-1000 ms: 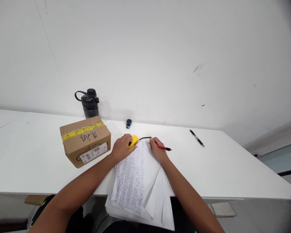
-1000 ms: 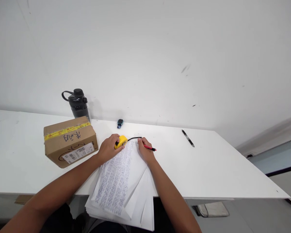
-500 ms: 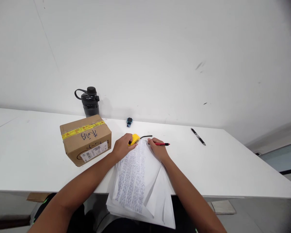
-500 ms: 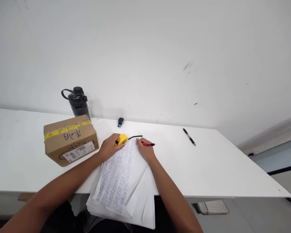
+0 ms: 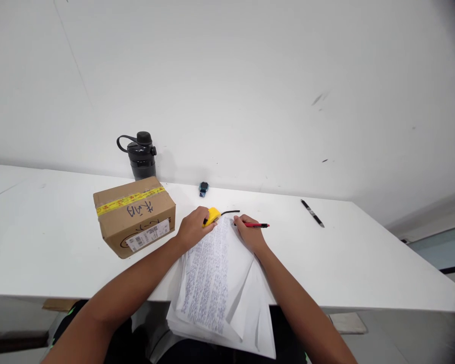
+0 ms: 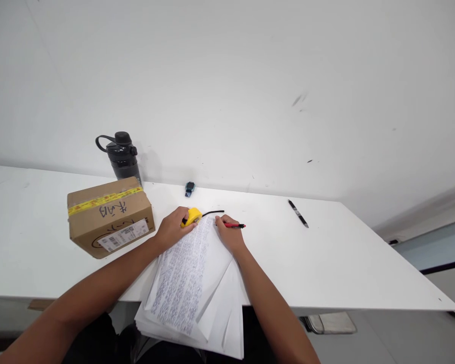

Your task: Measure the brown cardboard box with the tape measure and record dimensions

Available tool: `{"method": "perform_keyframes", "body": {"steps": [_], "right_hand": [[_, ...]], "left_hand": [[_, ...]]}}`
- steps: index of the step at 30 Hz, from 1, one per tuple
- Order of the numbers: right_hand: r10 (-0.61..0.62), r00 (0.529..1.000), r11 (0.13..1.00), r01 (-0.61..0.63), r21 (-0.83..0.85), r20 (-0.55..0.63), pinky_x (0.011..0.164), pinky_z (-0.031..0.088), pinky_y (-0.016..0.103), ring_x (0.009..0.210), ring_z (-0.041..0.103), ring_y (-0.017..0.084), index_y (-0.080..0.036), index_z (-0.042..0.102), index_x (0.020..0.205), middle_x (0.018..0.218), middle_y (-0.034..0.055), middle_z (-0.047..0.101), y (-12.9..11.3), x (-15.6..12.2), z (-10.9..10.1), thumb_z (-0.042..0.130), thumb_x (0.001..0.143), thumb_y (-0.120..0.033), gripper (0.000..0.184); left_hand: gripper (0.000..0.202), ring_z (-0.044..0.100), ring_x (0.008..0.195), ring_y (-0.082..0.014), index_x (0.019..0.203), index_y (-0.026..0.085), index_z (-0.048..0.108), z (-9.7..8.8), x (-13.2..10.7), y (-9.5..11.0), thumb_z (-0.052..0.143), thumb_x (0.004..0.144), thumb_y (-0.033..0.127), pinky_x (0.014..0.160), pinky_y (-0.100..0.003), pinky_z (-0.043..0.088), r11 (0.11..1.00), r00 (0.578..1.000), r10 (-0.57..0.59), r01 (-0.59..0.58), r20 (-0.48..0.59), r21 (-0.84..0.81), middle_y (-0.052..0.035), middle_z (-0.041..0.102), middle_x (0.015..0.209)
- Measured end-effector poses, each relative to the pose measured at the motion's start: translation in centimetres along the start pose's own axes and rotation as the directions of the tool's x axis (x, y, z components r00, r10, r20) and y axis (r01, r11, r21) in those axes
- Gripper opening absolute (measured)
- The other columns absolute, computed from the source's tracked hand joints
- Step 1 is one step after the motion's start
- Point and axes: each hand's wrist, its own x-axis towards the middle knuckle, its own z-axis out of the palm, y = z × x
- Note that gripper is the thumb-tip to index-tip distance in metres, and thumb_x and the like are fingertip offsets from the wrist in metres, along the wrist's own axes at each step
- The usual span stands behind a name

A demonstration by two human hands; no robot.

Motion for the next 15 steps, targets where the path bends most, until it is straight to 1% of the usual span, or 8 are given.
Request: {"method": "perform_keyframes", "body": {"steps": [2, 4, 6, 7, 9, 11, 13, 15], "right_hand": [[-0.001, 1.000, 1.000, 0.001, -0.011, -0.007, 0.059, 0.037, 0.030, 0.060, 0.048, 0.018, -0.022, 0.058, 0.064, 0.058, -0.0012, 0.055, 0.1, 0.1, 0.0, 0.051, 0.081, -0.055, 0.038], [-0.005, 1.000, 1.000, 0.005, -0.017, 0.013, 0.058, 0.037, 0.029, 0.059, 0.048, 0.017, -0.021, 0.058, 0.064, 0.057, -0.0012, 0.054, 0.1, 0.1, -0.1, 0.052, 0.080, -0.056, 0.038], [-0.009, 0.999, 1.000, 0.010, -0.016, 0.047, 0.056, 0.036, 0.029, 0.057, 0.046, 0.017, -0.021, 0.060, 0.065, 0.056, -0.0013, 0.053, 0.1, 0.2, -0.1, 0.053, 0.080, -0.056, 0.038], [-0.010, 0.998, 1.000, 0.011, -0.014, 0.058, 0.056, 0.036, 0.029, 0.057, 0.046, 0.017, -0.021, 0.060, 0.066, 0.056, -0.0013, 0.053, 0.1, 0.2, -0.1, 0.053, 0.080, -0.056, 0.038], [-0.010, 0.998, 1.000, 0.010, -0.011, 0.059, 0.056, 0.037, 0.029, 0.057, 0.046, 0.016, -0.020, 0.061, 0.068, 0.057, -0.0012, 0.054, 0.0, 0.1, -0.2, 0.053, 0.081, -0.055, 0.038], [-0.008, 0.999, 1.000, 0.008, -0.010, 0.049, 0.057, 0.037, 0.029, 0.058, 0.047, 0.016, -0.021, 0.061, 0.067, 0.058, -0.0011, 0.054, -0.1, 0.1, -0.2, 0.052, 0.081, -0.054, 0.037], [-0.006, 0.999, 1.000, 0.007, -0.009, 0.042, 0.057, 0.037, 0.029, 0.058, 0.048, 0.017, -0.021, 0.060, 0.065, 0.058, -0.0011, 0.055, -0.1, 0.0, -0.2, 0.053, 0.081, -0.053, 0.037], [-0.005, 1.000, 1.000, 0.006, -0.006, 0.027, 0.056, 0.037, 0.029, 0.058, 0.048, 0.017, -0.021, 0.060, 0.064, 0.058, -0.0010, 0.056, -0.1, -0.1, -0.2, 0.053, 0.081, -0.054, 0.037]], "left_hand": [[0.021, 0.057, 0.081, -0.0175, 0.089, 0.023, 0.046, 0.0, -0.1, 0.0, 0.056, 0.083, 0.041, 0.071, -0.032, 0.043, 1.000, 1.000, 0.012, -0.012, 0.003, 0.005, -0.0011, 0.060, 0.099], [0.020, 0.059, 0.088, -0.0200, 0.093, 0.023, 0.048, -0.1, -0.2, -0.1, 0.055, 0.084, 0.039, 0.079, -0.036, 0.045, 0.998, 0.998, 0.056, -0.056, -0.002, -0.005, -0.0042, 0.061, 0.108], [0.015, 0.057, 0.106, -0.0231, 0.097, 0.022, 0.051, -0.3, -0.3, -0.1, 0.051, 0.085, 0.031, 0.090, -0.040, 0.045, 0.992, 0.992, 0.123, -0.124, -0.018, -0.028, -0.0074, 0.058, 0.124], [0.015, 0.053, 0.116, -0.0236, 0.100, 0.022, 0.052, -0.4, -0.4, -0.2, 0.048, 0.086, 0.025, 0.096, -0.041, 0.043, 0.986, 0.986, 0.163, -0.164, -0.025, -0.043, -0.0077, 0.054, 0.133], [0.029, 0.045, 0.129, -0.0221, 0.109, 0.022, 0.054, -0.7, -0.5, -0.2, 0.042, 0.084, 0.013, 0.105, -0.042, 0.038, 0.968, 0.971, 0.239, -0.240, -0.021, -0.076, -0.0056, 0.048, 0.142], [0.043, 0.043, 0.132, -0.0192, 0.120, 0.023, 0.052, -1.0, -0.6, -0.3, 0.037, 0.082, 0.008, 0.109, -0.041, 0.035, 0.954, 0.960, 0.279, -0.275, 0.016, -0.119, -0.0027, 0.048, 0.144], [0.050, 0.042, 0.133, -0.0171, 0.128, 0.025, 0.049, -1.2, -0.7, -0.3, 0.033, 0.084, 0.007, 0.112, -0.040, 0.034, 0.950, 0.956, 0.283, -0.269, 0.073, -0.159, -0.0002, 0.046, 0.145], [0.050, 0.037, 0.137, -0.0156, 0.135, 0.025, 0.045, -1.3, -0.7, -0.3, 0.030, 0.089, 0.011, 0.114, -0.038, 0.032, 0.951, 0.954, 0.275, -0.252, 0.121, -0.176, 0.0009, 0.040, 0.149]]}}
